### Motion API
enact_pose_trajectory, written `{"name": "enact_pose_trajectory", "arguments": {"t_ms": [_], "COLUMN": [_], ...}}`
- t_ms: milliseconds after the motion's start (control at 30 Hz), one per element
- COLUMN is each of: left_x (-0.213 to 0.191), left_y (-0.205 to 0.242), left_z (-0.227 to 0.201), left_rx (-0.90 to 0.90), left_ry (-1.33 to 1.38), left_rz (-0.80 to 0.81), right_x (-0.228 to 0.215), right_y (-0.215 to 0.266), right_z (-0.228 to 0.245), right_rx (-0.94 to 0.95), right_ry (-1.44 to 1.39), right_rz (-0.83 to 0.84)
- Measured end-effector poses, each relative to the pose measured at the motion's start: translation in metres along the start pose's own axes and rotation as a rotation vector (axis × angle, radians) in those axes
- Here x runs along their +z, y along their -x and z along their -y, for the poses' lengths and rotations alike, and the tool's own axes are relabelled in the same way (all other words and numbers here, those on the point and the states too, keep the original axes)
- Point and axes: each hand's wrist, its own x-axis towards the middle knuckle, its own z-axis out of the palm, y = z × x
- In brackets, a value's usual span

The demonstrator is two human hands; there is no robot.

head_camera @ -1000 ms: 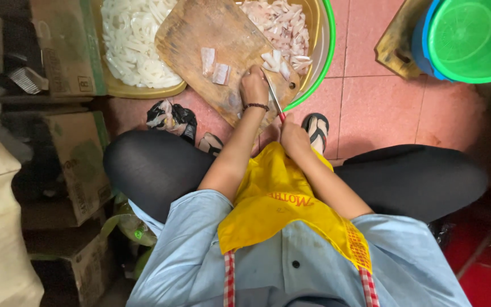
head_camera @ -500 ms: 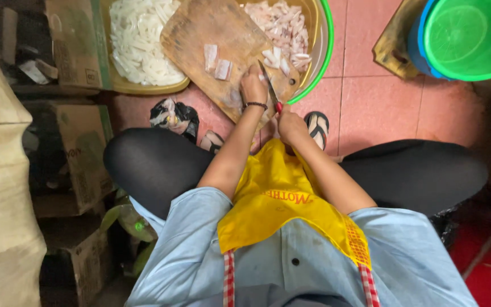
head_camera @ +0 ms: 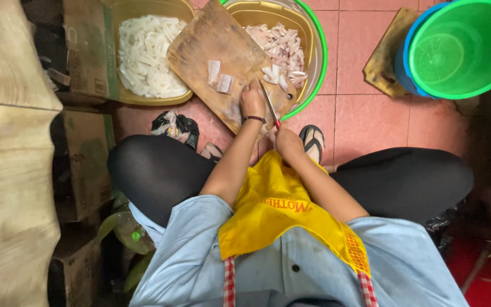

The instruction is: The person is cutting a piece of meat into smaller strips using a knife on a wooden cutting board.

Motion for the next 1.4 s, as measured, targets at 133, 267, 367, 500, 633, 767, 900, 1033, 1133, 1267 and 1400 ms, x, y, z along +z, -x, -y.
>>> {"name": "enact_pose_trajectory", "arguments": {"t_ms": [133,267,367,500,633,767,900,1033,1133,1267,1400], "left_x": [-0.018,-0.05,-0.065,-0.072,-0.053,-0.077,-0.114,-0.053,-0.045,-0.034,-0.044], "left_y": [-0.017,-0.037,-0.051,-0.052,-0.052,-0.057,-0.047,-0.049,-0.044,-0.037,-0.028], "left_z": [0.019,0.022,0.043,0.069,0.083,0.056,0.02,0.08,0.072,0.068,0.049], "left_rx": [0.14,0.161,0.217,0.208,0.242,0.048,-0.068,0.066,0.211,0.221,-0.182], "left_ry": [0.138,0.311,0.246,0.049,-0.037,0.204,-0.012,0.06,0.077,0.223,0.626], "left_rz": [-0.089,0.074,-0.062,-0.115,-0.143,-0.024,0.083,0.041,0.071,0.243,0.475], "right_x": [-0.034,-0.043,-0.042,-0.034,-0.049,-0.057,-0.05,-0.04,-0.034,-0.021,-0.019], "right_y": [0.017,0.0,0.0,-0.026,-0.074,-0.098,-0.087,-0.056,-0.039,-0.027,-0.015], "right_z": [0.001,-0.012,-0.005,-0.018,-0.041,-0.057,-0.055,-0.05,-0.045,-0.048,-0.044], "right_rx": [0.062,-0.102,-0.246,-0.314,-0.149,-0.11,0.031,0.194,0.301,0.263,0.126], "right_ry": [0.153,0.198,0.228,0.27,0.26,0.091,-0.876,-1.27,-1.345,-1.195,-0.873], "right_rz": [0.05,-0.17,-0.126,-0.19,-0.288,-0.386,0.175,0.436,0.422,0.384,0.266]}}
